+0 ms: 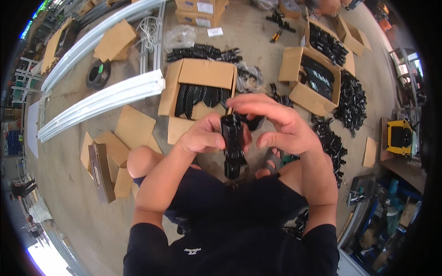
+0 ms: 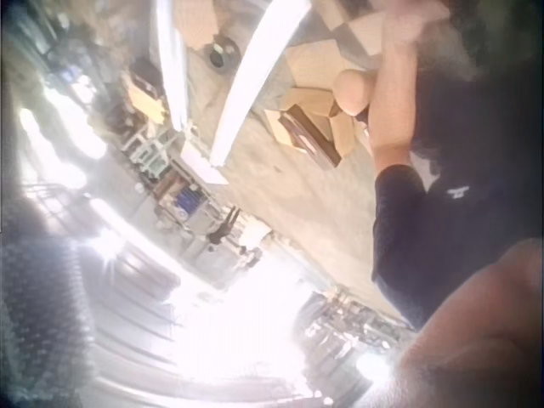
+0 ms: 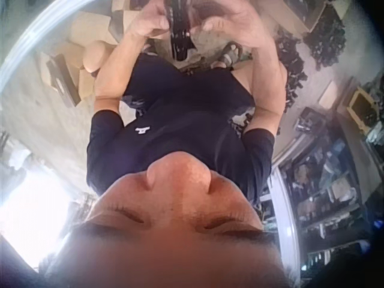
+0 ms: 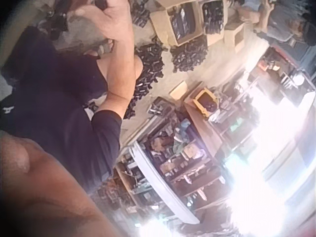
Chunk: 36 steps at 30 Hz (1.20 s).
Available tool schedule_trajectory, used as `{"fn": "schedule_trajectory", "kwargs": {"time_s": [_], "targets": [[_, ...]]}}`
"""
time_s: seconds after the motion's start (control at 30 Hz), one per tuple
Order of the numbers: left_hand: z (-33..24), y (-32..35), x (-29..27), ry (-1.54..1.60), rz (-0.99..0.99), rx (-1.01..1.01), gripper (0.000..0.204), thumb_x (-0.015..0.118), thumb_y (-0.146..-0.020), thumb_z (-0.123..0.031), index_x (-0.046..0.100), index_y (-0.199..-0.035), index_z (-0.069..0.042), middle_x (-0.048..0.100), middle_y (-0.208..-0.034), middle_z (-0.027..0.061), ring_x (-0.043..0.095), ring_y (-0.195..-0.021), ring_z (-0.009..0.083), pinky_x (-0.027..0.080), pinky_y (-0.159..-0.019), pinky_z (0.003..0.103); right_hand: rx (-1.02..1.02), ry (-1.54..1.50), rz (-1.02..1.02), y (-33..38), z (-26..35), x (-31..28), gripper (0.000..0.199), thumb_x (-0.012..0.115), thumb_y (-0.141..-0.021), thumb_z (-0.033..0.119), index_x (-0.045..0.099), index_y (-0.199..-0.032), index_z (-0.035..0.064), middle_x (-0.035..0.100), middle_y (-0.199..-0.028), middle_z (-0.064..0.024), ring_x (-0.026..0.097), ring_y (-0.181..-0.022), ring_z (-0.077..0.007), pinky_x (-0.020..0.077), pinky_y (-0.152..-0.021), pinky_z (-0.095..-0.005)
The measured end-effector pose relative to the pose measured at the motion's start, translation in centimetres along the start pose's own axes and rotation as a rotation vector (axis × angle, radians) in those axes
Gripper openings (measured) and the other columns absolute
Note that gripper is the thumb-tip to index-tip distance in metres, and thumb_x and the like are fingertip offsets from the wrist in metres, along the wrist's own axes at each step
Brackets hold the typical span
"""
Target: The person sits on a low stool in a warehouse and assembles small black plastic components by hand. They pick up parts from cardboard boxes, fit them together, and place the assembled units into a separate box.
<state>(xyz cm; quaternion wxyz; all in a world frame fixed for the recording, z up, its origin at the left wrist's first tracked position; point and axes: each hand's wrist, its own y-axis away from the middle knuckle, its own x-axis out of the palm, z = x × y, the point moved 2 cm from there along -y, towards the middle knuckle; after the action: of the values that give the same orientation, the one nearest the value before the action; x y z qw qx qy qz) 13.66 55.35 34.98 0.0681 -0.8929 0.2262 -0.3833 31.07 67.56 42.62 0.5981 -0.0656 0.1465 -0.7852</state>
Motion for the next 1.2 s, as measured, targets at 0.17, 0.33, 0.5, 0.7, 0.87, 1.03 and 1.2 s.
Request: {"fn": "schedule_trajectory", "kwargs": {"time_s": [0.17, 0.33, 0.5, 0.7, 0.87, 1.03, 1.2], "targets": [[2.2, 0.3, 3.9, 0.311, 0.115, -0.254, 0.057, 0.091, -0.078, -0.019, 0.065, -0.123, 0.006, 0.071, -0.112, 0.0186, 0.071, -0.102, 0.0288, 0.056, -0.092, 0.037, -0.171, -0.200, 0.284, -0.3, 0.1, 2.1, 0.044, 0.075, -0.092, 0.029, 0.072, -0.121, -0.0042, 0.073, -0.114, -0.0153, 0.066, -0.104, -0.0320, 0.0459, -0.094, -0.0377], [2.9, -0.2, 4.3, 0.502, 0.100, -0.271, 0.055, 0.091, -0.079, -0.022, 0.067, -0.121, 0.004, 0.072, -0.114, 0.0162, 0.071, -0.104, 0.0253, 0.058, -0.091, 0.037, -0.046, -0.157, 0.193, -0.1, 0.8, 2.1, 0.043, 0.077, -0.091, 0.033, 0.073, -0.110, -0.0053, 0.073, -0.106, -0.0174, 0.068, -0.093, -0.0302, 0.0523, -0.081, -0.0377], [1.8, -0.4, 0.3, -0.030, -0.373, -0.031, 0.060, 0.077, -0.094, -0.037, 0.060, -0.137, 0.000, 0.069, -0.124, 0.0081, 0.067, -0.112, 0.0189, 0.053, -0.099, 0.033, 0.084, 0.102, -0.047, -0.2, 0.6, -0.7, 0.047, 0.077, -0.093, 0.033, 0.067, -0.113, -0.0089, 0.069, -0.107, -0.0152, 0.067, -0.098, -0.0236, 0.0535, -0.085, -0.0349], [0.2, -0.7, -0.6, -0.801, -0.607, 0.065, 0.042, 0.075, -0.090, 0.003, 0.066, -0.131, 0.002, 0.068, -0.126, 0.0111, 0.065, -0.109, 0.0146, 0.054, -0.093, 0.030, 0.150, 0.508, -0.282, -1.0, -2.0, -0.9, 0.038, 0.077, -0.084, 0.001, 0.067, -0.121, 0.0021, 0.070, -0.108, -0.0106, 0.067, -0.085, -0.0201, 0.0540, -0.074, -0.0302], [0.9, -0.5, -0.6, -0.659, -0.757, 0.013, 0.039, 0.075, -0.092, 0.003, 0.067, -0.130, 0.002, 0.073, -0.112, 0.0053, 0.066, -0.095, 0.0090, 0.054, -0.083, 0.023, 0.114, 0.376, -0.413, -0.9, -4.5, -0.4, 0.041, 0.083, -0.082, 0.008, 0.070, -0.121, 0.0028, 0.070, -0.097, -0.0097, 0.062, -0.073, -0.0145, 0.0522, -0.068, -0.0273], [1.2, -0.4, -1.2, -0.594, -0.788, -0.003, 0.036, 0.074, -0.093, 0.002, 0.067, -0.128, 0.002, 0.073, -0.113, 0.0056, 0.067, -0.095, 0.0082, 0.055, -0.083, 0.023, 0.158, 0.423, -0.458, -0.9, -5.0, -0.3, 0.048, 0.086, -0.079, 0.010, 0.070, -0.124, 0.0042, 0.071, -0.096, -0.0090, 0.059, -0.068, -0.0121, 0.0515, -0.065, -0.0267], [0.6, -0.4, -1.4, -0.902, -0.738, -0.016, 0.038, 0.074, -0.091, 0.003, 0.067, -0.129, 0.001, 0.073, -0.114, 0.0067, 0.068, -0.096, 0.0105, 0.056, -0.086, 0.025, 0.201, 0.424, -0.454, -0.6, -5.2, -0.4, 0.053, 0.087, -0.078, 0.010, 0.069, -0.127, 0.0047, 0.073, -0.100, -0.0117, 0.060, -0.067, -0.0128, 0.0523, -0.065, -0.0274]]}}
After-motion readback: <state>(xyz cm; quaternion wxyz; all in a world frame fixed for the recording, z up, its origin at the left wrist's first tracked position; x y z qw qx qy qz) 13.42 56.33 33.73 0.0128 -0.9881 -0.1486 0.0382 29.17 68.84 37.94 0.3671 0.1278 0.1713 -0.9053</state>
